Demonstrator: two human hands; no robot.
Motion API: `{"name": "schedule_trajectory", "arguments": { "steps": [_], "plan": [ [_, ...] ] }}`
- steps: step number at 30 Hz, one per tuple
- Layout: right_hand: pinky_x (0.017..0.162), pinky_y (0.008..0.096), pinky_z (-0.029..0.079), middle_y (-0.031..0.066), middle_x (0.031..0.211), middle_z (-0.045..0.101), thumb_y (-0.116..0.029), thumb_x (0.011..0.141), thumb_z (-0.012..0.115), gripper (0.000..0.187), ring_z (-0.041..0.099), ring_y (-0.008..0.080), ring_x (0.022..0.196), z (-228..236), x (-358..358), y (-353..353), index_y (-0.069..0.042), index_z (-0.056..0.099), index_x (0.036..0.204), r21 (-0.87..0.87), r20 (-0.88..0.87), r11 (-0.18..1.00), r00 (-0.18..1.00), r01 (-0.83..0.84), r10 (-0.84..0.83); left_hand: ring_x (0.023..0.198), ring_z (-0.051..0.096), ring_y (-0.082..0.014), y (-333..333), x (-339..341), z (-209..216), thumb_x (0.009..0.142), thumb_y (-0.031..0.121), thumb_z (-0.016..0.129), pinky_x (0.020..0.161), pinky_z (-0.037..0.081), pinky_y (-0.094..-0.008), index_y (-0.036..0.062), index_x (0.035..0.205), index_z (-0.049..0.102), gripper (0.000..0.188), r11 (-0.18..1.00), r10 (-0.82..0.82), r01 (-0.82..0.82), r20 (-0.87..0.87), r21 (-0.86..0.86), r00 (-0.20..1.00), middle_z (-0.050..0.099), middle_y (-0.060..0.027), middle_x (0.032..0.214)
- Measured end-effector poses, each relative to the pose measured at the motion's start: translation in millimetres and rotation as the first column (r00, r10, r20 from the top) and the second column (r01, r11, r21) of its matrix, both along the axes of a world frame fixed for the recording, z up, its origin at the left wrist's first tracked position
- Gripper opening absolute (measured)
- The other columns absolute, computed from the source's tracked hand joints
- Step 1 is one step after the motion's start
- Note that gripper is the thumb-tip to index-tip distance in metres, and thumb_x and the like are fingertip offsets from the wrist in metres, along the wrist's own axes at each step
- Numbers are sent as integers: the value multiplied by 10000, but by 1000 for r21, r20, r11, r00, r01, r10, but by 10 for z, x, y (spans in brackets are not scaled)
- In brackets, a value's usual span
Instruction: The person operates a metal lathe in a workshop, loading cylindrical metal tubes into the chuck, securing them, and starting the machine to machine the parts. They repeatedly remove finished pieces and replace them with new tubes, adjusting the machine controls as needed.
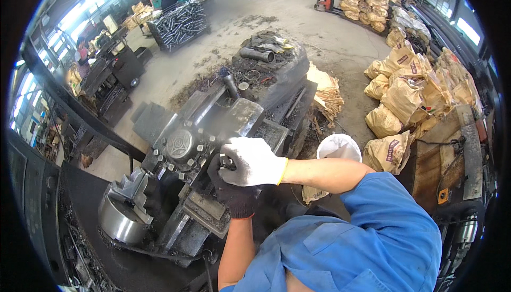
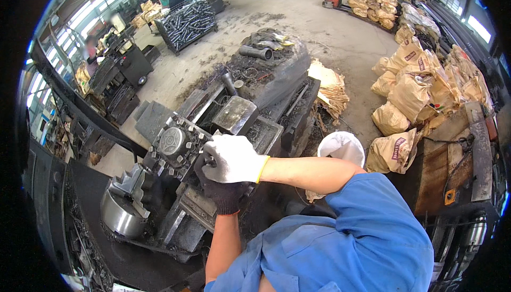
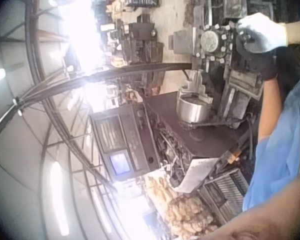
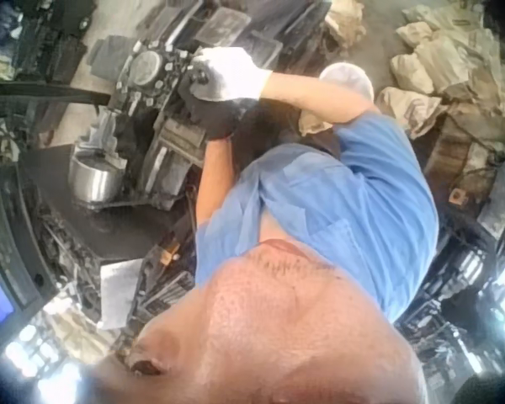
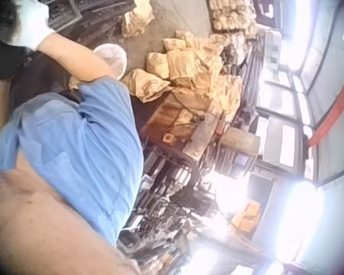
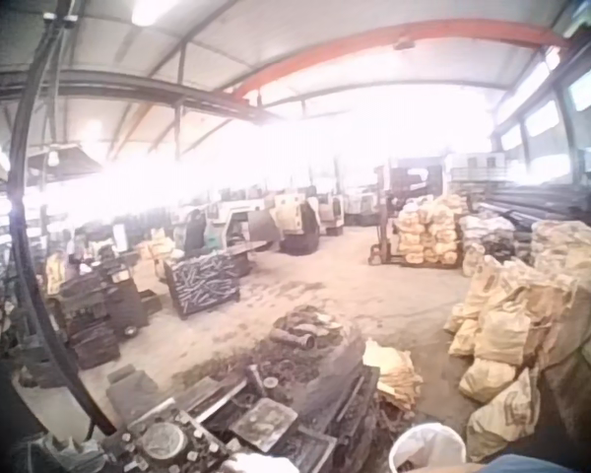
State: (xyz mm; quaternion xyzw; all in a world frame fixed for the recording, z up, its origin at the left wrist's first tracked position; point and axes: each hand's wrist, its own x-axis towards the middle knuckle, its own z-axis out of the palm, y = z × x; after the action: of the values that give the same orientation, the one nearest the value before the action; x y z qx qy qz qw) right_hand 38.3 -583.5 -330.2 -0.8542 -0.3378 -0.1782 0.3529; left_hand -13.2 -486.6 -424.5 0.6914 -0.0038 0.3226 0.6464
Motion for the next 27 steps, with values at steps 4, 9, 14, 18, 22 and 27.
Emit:
{"name": "schedule_trajectory", "arguments": {
  "steps": [4,9,14,18,22,27],
  "plan": [
    [735,474,578,118,839,679,-330,748,768,261,707,346,850,-8,13,4,-94,712,846,-12,-8,1000,1000,-5,5,1268,614,-243,44,39,-79,870,137,887,1081,519,-407,46,1465,465,736,999,29,-28,-44,27,999,585,-131,1411],
    [728,482,571,131,838,667,-311,748,774,263,699,352,852,-61,-10,60,-90,694,866,6,7,999,999,38,-38,1274,614,-249,30,47,-68,933,164,830,1070,527,-413,42,1476,464,666,967,-80,65,-52,-245,995,580,-137,1430],
    [740,495,567,145,875,664,-294,751,782,269,696,362,872,-139,-1,86,-92,662,882,19,-2,999,1000,27,-27,1259,619,-243,43,73,-114,974,156,783,1054,535,-411,42,1465,484,586,999,42,-43,-66,-23,997,583,-125,1415],
    [755,499,571,136,902,665,-296,756,780,273,691,356,893,-131,-39,111,-96,665,901,32,6,997,998,70,-70,1248,620,-233,39,72,-128,963,161,797,1049,532,-403,36,1443,499,579,983,-15,2,-67,-182,998,586,-124,1395],
    [743,494,579,127,890,684,-326,792,763,260,708,358,880,-31,-13,-4,-115,690,925,-33,-7,999,1000,11,-11,1244,621,-242,13,60,-76,948,163,813,1046,530,-405,26,1431,505,590,990,12,-17,-36,-138,999,593,-132,1370],
    [705,516,587,141,802,725,-369,849,736,270,742,375,790,17,27,-136,-111,720,928,-98,-13,993,998,-67,66,1273,602,-282,93,23,-92,945,194,823,1079,514,-426,18,1535,411,741,945,162,-137,-61,295,985,554,-170,1405]
  ]
}}
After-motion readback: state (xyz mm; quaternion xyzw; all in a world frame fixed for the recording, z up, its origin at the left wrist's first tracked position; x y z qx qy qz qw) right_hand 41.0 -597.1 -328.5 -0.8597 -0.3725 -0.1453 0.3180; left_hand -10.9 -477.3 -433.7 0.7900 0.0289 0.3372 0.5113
